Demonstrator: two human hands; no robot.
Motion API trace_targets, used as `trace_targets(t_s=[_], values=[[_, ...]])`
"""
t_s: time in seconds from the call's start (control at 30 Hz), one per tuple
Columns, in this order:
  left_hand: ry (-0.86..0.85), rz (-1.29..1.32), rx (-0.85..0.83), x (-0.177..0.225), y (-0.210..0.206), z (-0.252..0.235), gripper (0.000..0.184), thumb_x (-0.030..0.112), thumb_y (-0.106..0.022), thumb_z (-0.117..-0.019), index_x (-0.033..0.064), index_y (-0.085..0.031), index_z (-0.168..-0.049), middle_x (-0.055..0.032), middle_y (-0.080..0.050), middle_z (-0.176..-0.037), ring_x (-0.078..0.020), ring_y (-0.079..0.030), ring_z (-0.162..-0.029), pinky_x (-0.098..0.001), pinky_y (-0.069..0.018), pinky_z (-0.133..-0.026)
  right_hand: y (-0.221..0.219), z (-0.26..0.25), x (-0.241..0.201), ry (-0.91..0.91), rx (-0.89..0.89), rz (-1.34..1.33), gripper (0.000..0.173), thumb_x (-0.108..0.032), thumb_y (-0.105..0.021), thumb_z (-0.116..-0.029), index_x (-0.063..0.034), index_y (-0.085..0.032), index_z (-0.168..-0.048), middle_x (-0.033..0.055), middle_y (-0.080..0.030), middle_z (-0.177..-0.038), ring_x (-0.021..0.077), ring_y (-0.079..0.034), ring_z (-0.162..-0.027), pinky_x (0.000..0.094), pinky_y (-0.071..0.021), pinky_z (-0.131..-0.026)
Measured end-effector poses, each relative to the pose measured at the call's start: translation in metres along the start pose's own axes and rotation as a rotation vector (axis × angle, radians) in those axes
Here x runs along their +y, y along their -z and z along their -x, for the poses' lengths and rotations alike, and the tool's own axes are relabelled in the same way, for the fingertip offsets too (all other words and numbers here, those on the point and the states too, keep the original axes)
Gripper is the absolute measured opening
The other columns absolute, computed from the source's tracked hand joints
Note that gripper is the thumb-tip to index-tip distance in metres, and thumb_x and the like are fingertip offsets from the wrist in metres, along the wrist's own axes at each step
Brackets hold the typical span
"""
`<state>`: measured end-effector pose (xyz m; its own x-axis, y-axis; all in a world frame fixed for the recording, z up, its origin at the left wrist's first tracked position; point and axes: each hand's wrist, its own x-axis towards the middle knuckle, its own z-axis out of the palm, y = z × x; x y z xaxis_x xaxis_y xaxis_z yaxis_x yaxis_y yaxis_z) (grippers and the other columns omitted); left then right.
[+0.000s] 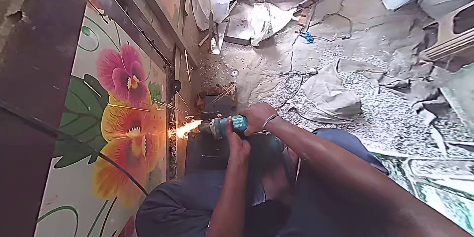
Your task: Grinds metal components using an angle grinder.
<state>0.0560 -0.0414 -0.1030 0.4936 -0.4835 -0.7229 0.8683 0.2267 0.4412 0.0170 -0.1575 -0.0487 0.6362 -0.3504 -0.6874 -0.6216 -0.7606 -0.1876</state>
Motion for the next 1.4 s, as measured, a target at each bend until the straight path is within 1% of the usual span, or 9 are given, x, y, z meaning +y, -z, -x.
trace_targets(t_s=[0.17, 0.37, 0.53, 0.7, 0.8, 0.9, 1.03, 1.23, 1.4], values=[[0.004, -0.018, -0.011, -0.002, 0.004, 0.004, 0.029, 0.034, -0.046, -0.1062, 0.0081, -0.056, -0.115, -0.0108, -0.065, -0.095, -0.022, -0.068, -0.084, -0.0427, -0.059, -0.074, -0.007, 0.012, -0.006, -0.047, 0.008, -0.024, 0.07, -0.059, -0.078, -0.0728, -0.0182, -0.065, -0.128, 0.0165, -0.072, -0.112, 0.0396, -0.069, -0.104, 0.0641, -0.0523, -0.082], [0.046, -0.073, 0.002, -0.002, 0.004, 0.013, 0.028, 0.034, -0.046, -0.1067, 0.0092, -0.057, -0.114, -0.0091, -0.065, -0.093, -0.0202, -0.067, -0.083, -0.0405, -0.0587, -0.074, -0.013, 0.029, -0.008, -0.098, 0.003, -0.062, 0.069, -0.058, -0.077, -0.0743, -0.0175, -0.064, -0.129, 0.0153, -0.072, -0.112, 0.038, -0.069, -0.104, 0.0626, -0.0521, -0.081], [0.055, -0.058, 0.012, 0.002, 0.001, 0.009, 0.028, 0.034, -0.046, -0.1064, 0.0094, -0.056, -0.115, -0.0094, -0.065, -0.094, -0.0203, -0.067, -0.083, -0.0408, -0.0585, -0.074, -0.007, 0.021, -0.007, -0.085, -0.012, -0.048, 0.068, -0.059, -0.078, -0.0742, -0.0169, -0.065, -0.126, 0.0161, -0.072, -0.11, 0.0384, -0.069, -0.102, 0.0628, -0.0519, -0.079], [-0.013, -0.009, -0.015, 0.001, 0.001, 0.003, 0.028, 0.033, -0.045, -0.1065, 0.0091, -0.057, -0.114, -0.0083, -0.065, -0.092, -0.0188, -0.068, -0.08, -0.0379, -0.0595, -0.071, -0.001, 0.008, -0.005, -0.024, 0.014, -0.022, 0.066, -0.057, -0.08, -0.0708, -0.0184, -0.067, -0.123, 0.0158, -0.072, -0.11, 0.04, -0.069, -0.102, 0.0652, -0.0524, -0.079], [-0.033, -0.014, -0.045, -0.002, 0.002, 0.001, 0.029, 0.034, -0.044, -0.1066, 0.009, -0.057, -0.114, -0.0085, -0.066, -0.093, -0.0192, -0.068, -0.083, -0.0388, -0.0592, -0.073, 0.0, 0.007, -0.003, -0.022, 0.021, -0.028, 0.067, -0.057, -0.08, -0.0698, -0.0193, -0.068, -0.124, 0.016, -0.072, -0.11, 0.0409, -0.069, -0.102, 0.0666, -0.0528, -0.079], [-0.037, -0.017, -0.038, -0.002, 0.002, 0.003, 0.03, 0.035, -0.043, -0.1072, 0.0083, -0.057, -0.112, -0.0088, -0.066, -0.09, -0.0188, -0.068, -0.08, -0.0387, -0.0599, -0.07, -0.004, 0.013, -0.005, -0.038, 0.028, -0.034, 0.068, -0.058, -0.079, -0.0711, -0.0183, -0.067, -0.125, 0.0159, -0.072, -0.111, 0.0399, -0.069, -0.102, 0.0657, -0.0527, -0.08], [0.002, -0.028, -0.011, -0.001, 0.003, 0.011, 0.028, 0.035, -0.044, -0.1067, 0.0099, -0.056, -0.112, -0.0084, -0.066, -0.088, -0.0189, -0.068, -0.077, -0.0388, -0.0599, -0.068, -0.011, 0.025, -0.011, -0.086, 0.005, -0.058, 0.07, -0.059, -0.077, -0.0742, -0.0164, -0.065, -0.128, 0.0166, -0.071, -0.116, 0.0397, -0.068, -0.107, 0.0655, -0.0525, -0.083], [0.032, -0.033, -0.038, -0.003, 0.007, 0.01, 0.028, 0.034, -0.045, -0.1064, 0.0092, -0.056, -0.113, -0.01, -0.066, -0.09, -0.0208, -0.069, -0.079, -0.041, -0.06, -0.068, -0.012, 0.03, -0.01, -0.118, -0.005, -0.098, 0.07, -0.059, -0.079, -0.0732, -0.0167, -0.066, -0.128, 0.0163, -0.072, -0.115, 0.0387, -0.069, -0.106, 0.0649, -0.0534, -0.082], [-0.01, -0.021, -0.038, -0.004, 0.004, 0.004, 0.027, 0.034, -0.044, -0.1066, 0.0094, -0.056, -0.109, -0.0087, -0.066, -0.087, -0.0186, -0.069, -0.076, -0.0383, -0.0603, -0.067, -0.009, 0.017, -0.005, -0.069, 0.013, -0.066, 0.067, -0.059, -0.079, -0.0725, -0.0174, -0.067, -0.123, 0.015, -0.073, -0.11, 0.0385, -0.07, -0.101, 0.0643, -0.0536, -0.079]])
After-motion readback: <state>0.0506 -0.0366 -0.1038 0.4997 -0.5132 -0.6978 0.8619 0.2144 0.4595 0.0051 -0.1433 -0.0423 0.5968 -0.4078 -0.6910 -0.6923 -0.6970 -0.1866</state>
